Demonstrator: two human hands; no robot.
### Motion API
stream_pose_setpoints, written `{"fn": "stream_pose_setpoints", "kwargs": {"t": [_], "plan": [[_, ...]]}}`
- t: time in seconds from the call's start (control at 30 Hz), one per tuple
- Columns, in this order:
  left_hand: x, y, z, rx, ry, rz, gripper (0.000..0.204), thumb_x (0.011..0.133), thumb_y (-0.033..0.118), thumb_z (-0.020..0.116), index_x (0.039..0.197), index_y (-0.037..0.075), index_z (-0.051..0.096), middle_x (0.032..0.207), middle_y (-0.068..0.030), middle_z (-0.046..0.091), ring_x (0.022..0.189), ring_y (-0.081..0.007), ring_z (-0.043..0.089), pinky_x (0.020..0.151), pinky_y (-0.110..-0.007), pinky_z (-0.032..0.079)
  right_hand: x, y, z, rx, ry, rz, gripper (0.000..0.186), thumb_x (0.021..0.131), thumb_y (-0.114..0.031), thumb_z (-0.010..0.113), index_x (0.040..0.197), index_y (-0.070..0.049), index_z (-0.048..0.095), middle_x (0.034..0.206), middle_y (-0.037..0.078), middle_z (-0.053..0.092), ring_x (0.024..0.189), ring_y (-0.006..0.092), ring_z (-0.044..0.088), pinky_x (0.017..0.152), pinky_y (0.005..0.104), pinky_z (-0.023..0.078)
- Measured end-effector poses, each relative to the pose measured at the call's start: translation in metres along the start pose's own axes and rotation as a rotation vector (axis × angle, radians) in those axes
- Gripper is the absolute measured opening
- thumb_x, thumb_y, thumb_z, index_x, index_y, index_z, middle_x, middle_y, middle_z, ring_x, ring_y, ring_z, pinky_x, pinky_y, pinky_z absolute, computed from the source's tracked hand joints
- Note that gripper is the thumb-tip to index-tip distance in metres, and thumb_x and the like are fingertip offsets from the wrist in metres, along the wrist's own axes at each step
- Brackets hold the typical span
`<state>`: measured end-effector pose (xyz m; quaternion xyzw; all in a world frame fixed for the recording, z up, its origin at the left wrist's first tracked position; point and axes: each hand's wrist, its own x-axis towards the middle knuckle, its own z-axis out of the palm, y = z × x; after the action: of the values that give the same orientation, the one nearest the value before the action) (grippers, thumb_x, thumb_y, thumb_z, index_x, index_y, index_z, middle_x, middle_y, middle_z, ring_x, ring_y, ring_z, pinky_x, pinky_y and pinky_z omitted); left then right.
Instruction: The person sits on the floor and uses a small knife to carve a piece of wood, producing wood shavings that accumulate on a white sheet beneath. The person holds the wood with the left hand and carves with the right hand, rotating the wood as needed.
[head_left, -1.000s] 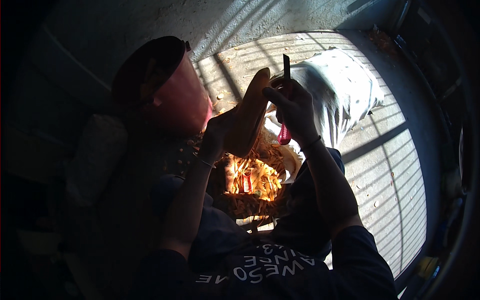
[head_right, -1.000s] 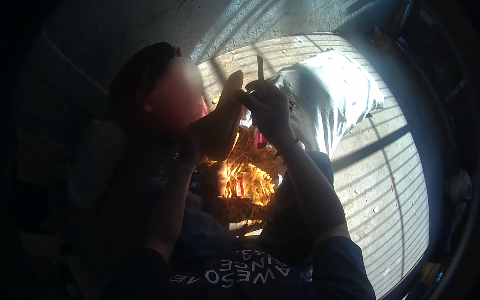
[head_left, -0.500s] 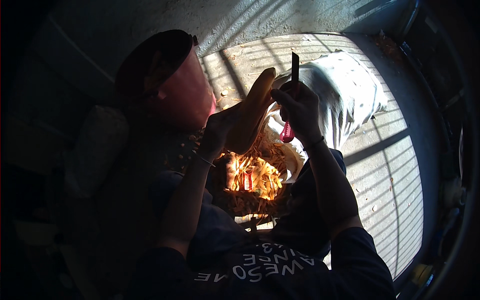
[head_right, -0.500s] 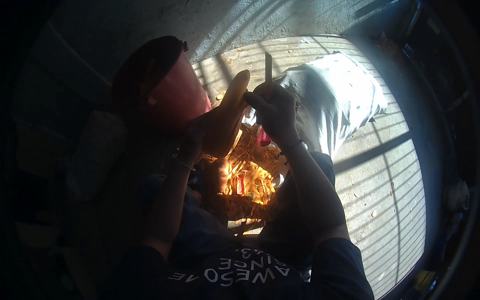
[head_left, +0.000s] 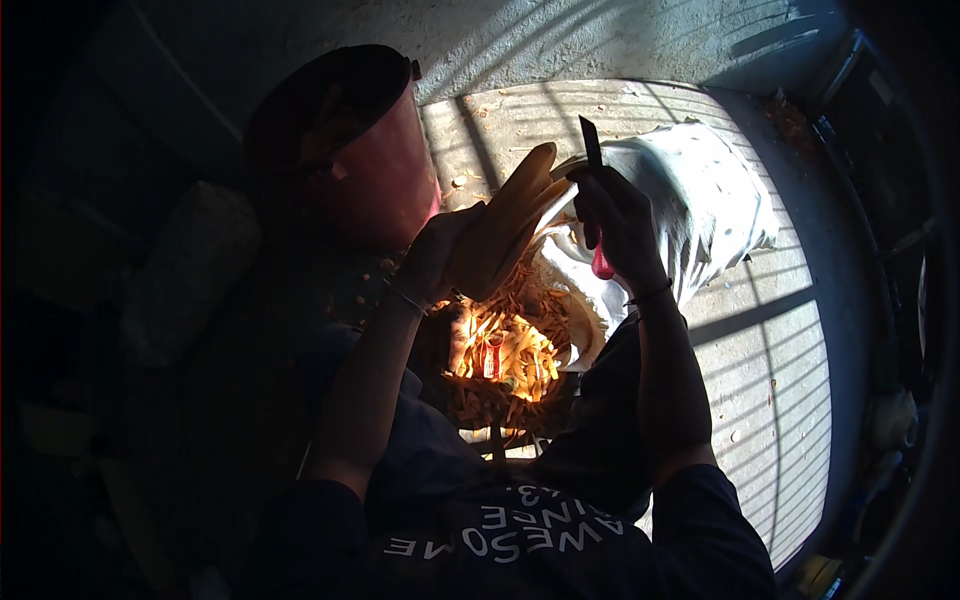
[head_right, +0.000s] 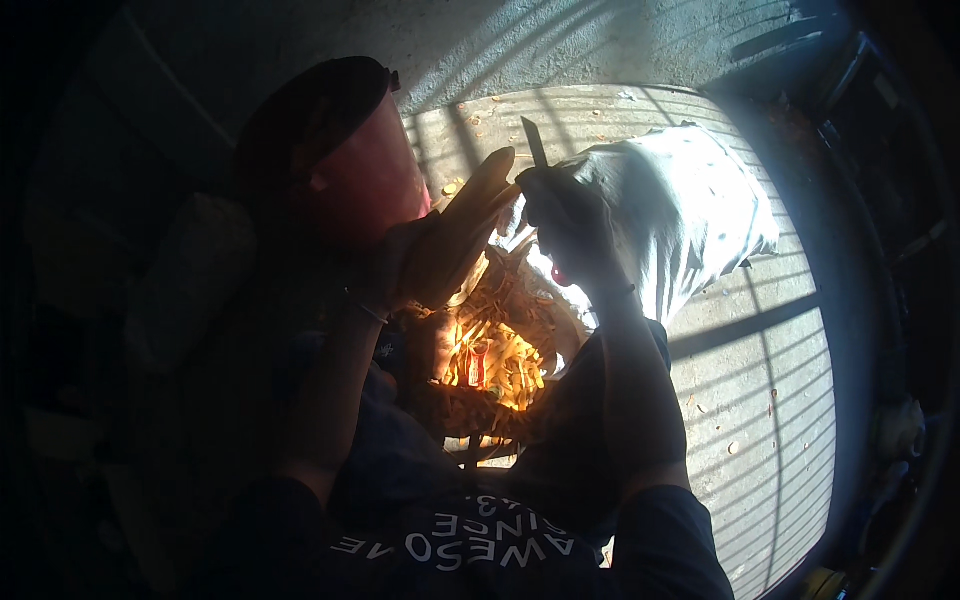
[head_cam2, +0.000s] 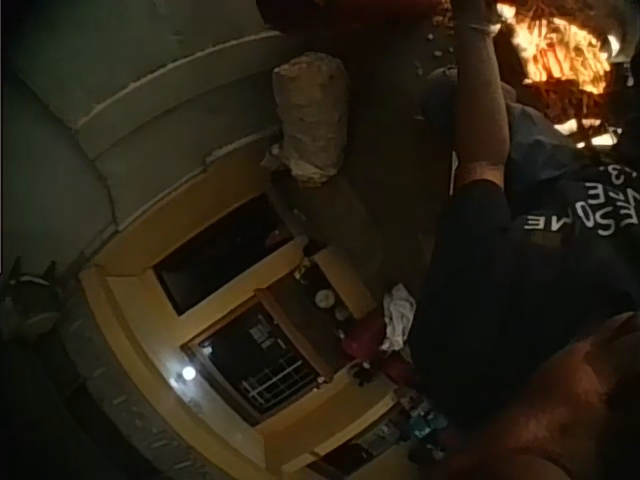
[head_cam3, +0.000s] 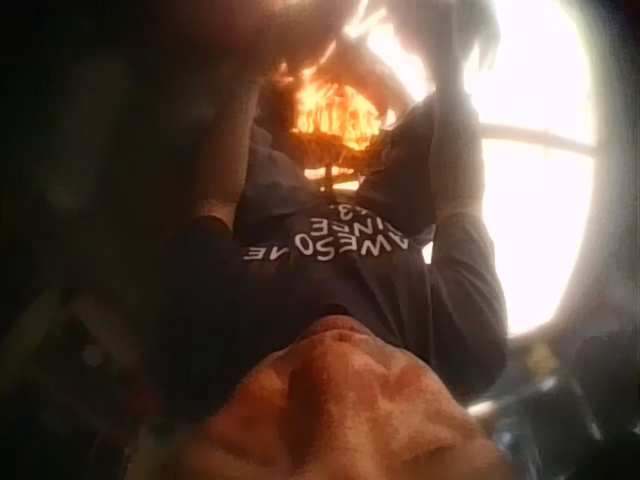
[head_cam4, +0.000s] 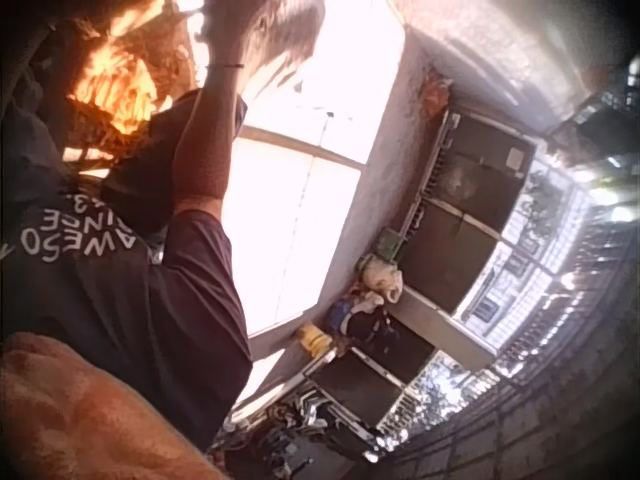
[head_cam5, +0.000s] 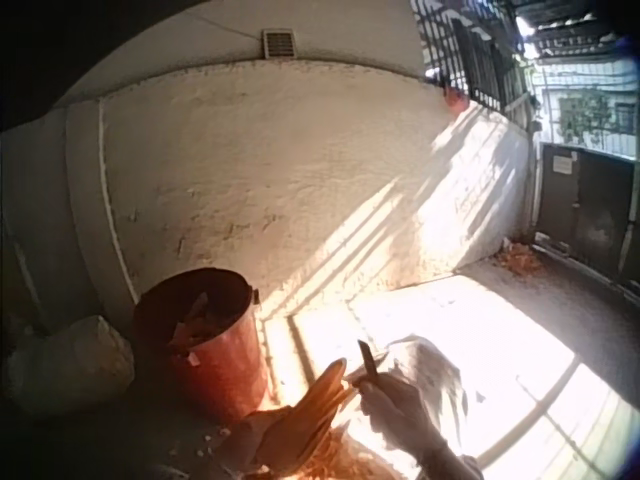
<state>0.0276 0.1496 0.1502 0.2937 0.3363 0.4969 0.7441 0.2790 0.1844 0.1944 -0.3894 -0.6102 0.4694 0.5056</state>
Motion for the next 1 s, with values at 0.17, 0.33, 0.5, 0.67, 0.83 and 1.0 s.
{"fn": "stream_pose_setpoints", "kwargs": {"t": [0.17, 0.33, 0.5, 0.67, 0.83, 1.0], "plan": [[0.000, 0.022, -0.016, 0.243, -0.003, -0.002, 0.034, 0.104, 0.025, 0.053, 0.118, -0.002, 0.069, 0.106, -0.0083, 0.073, 0.091, -0.0117, 0.070, 0.082, -0.026, 0.057, -0.019, -0.029, 0.002, -0.763, -0.453, -0.536, 0.026, 0.094, -0.025, 0.070, 0.117, -0.013, 0.073, 0.078, 0.008, 0.066, 0.065, 0.0230, 0.064, 0.060, 0.0329, 0.049], [0.003, 0.026, -0.025, 0.432, -0.002, 0.050, 0.034, 0.102, 0.023, 0.055, 0.118, -0.003, 0.070, 0.107, -0.0098, 0.073, 0.093, -0.0130, 0.069, 0.084, -0.027, 0.056, -0.031, -0.028, 0.013, -0.976, -0.507, -0.498, 0.024, 0.087, -0.038, 0.074, 0.095, -0.016, 0.076, 0.080, 0.011, 0.067, 0.069, 0.0295, 0.066, 0.061, 0.0409, 0.049], [-0.001, 0.026, -0.020, 0.494, 0.013, 0.077, 0.033, 0.100, 0.020, 0.057, 0.123, -0.001, 0.070, 0.111, -0.0096, 0.074, 0.097, -0.0129, 0.068, 0.090, -0.027, 0.053, -0.035, -0.041, 0.023, -0.854, -0.570, -0.329, 0.040, 0.085, -0.053, 0.073, 0.078, -0.014, 0.077, 0.067, 0.007, 0.067, 0.068, 0.0252, 0.067, 0.069, 0.0385, 0.050], [-0.005, 0.026, -0.015, 0.531, 0.011, 0.105, 0.032, 0.100, 0.020, 0.057, 0.122, 0.000, 0.070, 0.111, -0.0072, 0.074, 0.097, -0.0110, 0.068, 0.090, -0.026, 0.053, -0.033, -0.038, 0.027, -0.874, -0.600, -0.228, 0.046, 0.084, -0.057, 0.071, 0.076, -0.012, 0.077, 0.070, 0.007, 0.070, 0.070, 0.0260, 0.069, 0.071, 0.0384, 0.052], [-0.002, 0.022, -0.019, 0.532, 0.029, 0.101, 0.032, 0.100, 0.021, 0.059, 0.121, 0.000, 0.071, 0.109, -0.0072, 0.074, 0.095, -0.0107, 0.068, 0.089, -0.026, 0.054, -0.032, -0.037, 0.029, -0.900, -0.621, -0.322, 0.041, 0.086, -0.051, 0.072, 0.075, -0.012, 0.074, 0.065, 0.007, 0.064, 0.065, 0.0273, 0.066, 0.063, 0.0393, 0.048], [-0.008, 0.025, -0.004, 0.483, 0.028, 0.095, 0.030, 0.100, 0.023, 0.062, 0.117, 0.000, 0.073, 0.106, -0.0080, 0.074, 0.092, -0.0114, 0.068, 0.086, -0.026, 0.055, -0.033, -0.030, 0.026, -0.857, -0.613, -0.353, 0.031, 0.087, -0.042, 0.074, 0.076, -0.013, 0.072, 0.062, 0.008, 0.061, 0.060, 0.0284, 0.063, 0.055, 0.0400, 0.043]]}}
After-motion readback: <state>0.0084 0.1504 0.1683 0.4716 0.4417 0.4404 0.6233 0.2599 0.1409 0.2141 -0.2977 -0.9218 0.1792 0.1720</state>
